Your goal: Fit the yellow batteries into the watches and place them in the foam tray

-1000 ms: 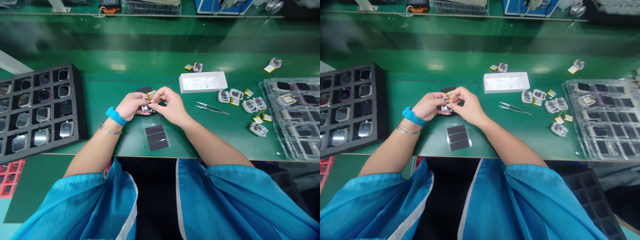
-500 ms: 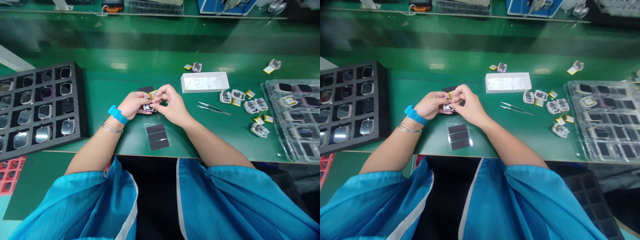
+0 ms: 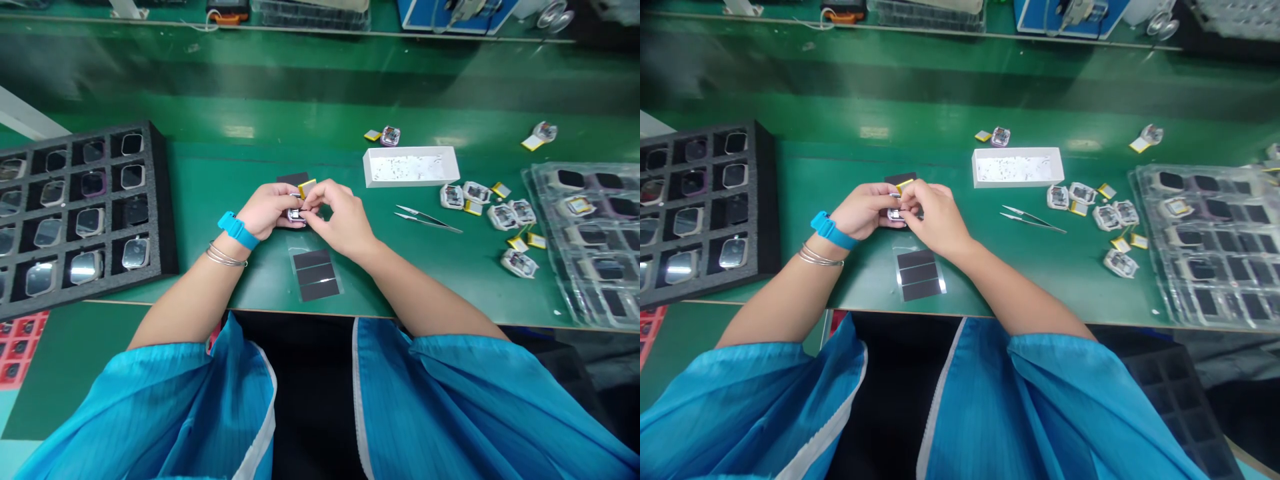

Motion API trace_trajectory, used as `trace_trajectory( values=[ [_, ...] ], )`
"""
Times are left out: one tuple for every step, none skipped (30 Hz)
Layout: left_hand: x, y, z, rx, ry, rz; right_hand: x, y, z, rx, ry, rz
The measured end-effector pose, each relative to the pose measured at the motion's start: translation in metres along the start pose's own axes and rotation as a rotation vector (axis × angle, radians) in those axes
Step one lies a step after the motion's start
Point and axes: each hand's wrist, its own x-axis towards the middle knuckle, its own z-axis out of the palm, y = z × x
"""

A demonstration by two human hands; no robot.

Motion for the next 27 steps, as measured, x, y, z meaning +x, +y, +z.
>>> trace_trajectory(
  values=[
    [0.0, 0.0, 0.0, -0.014, 0.0, 0.003, 0.0, -0.003, -0.001, -0.066, 0.012, -0.009],
    [0.0, -0.001, 0.001, -0.028, 0.005, 0.008, -0.001, -0.005, -0.002, -0.122, 0.035, -0.015],
    [-0.001, -0.001, 0.001, -0.038, 0.013, 0.011, 0.0, -0.006, -0.003, -0.16, 0.066, -0.015],
    [-0.001, 0.0, 0.002, -0.042, 0.019, 0.012, 0.0, -0.006, -0.004, -0.175, 0.103, -0.009],
    [-0.001, 0.0, 0.003, -0.044, 0.026, 0.014, 0.002, -0.003, -0.005, -0.164, 0.141, 0.004],
    [-0.002, 0.0, 0.004, -0.043, 0.03, 0.016, 0.003, 0.0, -0.005, -0.127, 0.171, 0.023],
    [-0.002, 0.0, 0.004, -0.041, 0.029, 0.016, 0.005, 0.006, -0.005, -0.065, 0.187, 0.049],
    [-0.002, 0.0, 0.004, -0.039, 0.02, 0.016, 0.007, 0.012, -0.005, 0.016, 0.183, 0.078],
    [-0.002, -0.001, 0.004, -0.039, 0.009, 0.015, 0.009, 0.018, -0.004, 0.106, 0.164, 0.109],
    [-0.001, -0.001, 0.004, -0.043, -0.002, 0.015, 0.011, 0.023, -0.002, 0.193, 0.142, 0.135],
    [-0.001, -0.001, 0.004, -0.048, -0.012, 0.014, 0.012, 0.027, -0.001, 0.266, 0.126, 0.153],
    [-0.001, -0.001, 0.003, -0.057, -0.023, 0.011, 0.013, 0.03, 0.0, 0.315, 0.126, 0.164],
    [0.0, -0.001, 0.003, -0.071, -0.032, 0.008, 0.013, 0.031, 0.001, 0.338, 0.14, 0.165],
    [0.0, -0.001, 0.002, -0.088, -0.045, 0.004, 0.013, 0.031, 0.001, 0.336, 0.167, 0.161],
    [0.0, -0.001, 0.001, -0.105, -0.065, -0.001, 0.013, 0.029, 0.001, 0.316, 0.199, 0.155],
    [0.0, -0.001, 0.001, -0.119, -0.092, -0.003, 0.012, 0.027, 0.0, 0.285, 0.227, 0.147],
    [0.0, -0.001, 0.001, -0.126, -0.118, 0.0, 0.011, 0.024, -0.001, 0.247, 0.246, 0.139],
    [-0.001, -0.001, 0.001, -0.125, -0.137, 0.009, 0.009, 0.021, -0.001, 0.205, 0.259, 0.13],
    [-0.001, -0.001, 0.002, -0.115, -0.143, 0.019, 0.008, 0.018, -0.002, 0.164, 0.266, 0.12],
    [-0.001, -0.002, 0.002, -0.099, -0.135, 0.029, 0.007, 0.015, -0.002, 0.122, 0.271, 0.107],
    [-0.001, -0.003, 0.003, -0.08, -0.117, 0.033, 0.006, 0.013, -0.002, 0.081, 0.274, 0.09],
    [0.0, -0.003, 0.004, -0.064, -0.094, 0.031, 0.005, 0.011, -0.001, 0.039, 0.272, 0.07],
    [0.0, -0.004, 0.005, -0.052, -0.076, 0.025, 0.005, 0.009, 0.0, -0.004, 0.267, 0.048],
    [0.0, -0.005, 0.005, -0.048, -0.063, 0.019, 0.005, 0.008, 0.001, -0.048, 0.255, 0.025],
    [0.001, -0.005, 0.005, -0.058, -0.056, 0.013, 0.004, 0.007, 0.002, -0.091, 0.237, 0.002],
    [0.001, -0.004, 0.005, -0.082, -0.052, 0.006, 0.004, 0.006, 0.002, -0.128, 0.21, -0.019],
    [0.002, -0.004, 0.004, -0.123, -0.053, -0.005, 0.004, 0.005, 0.003, -0.158, 0.179, -0.037]
  ],
)
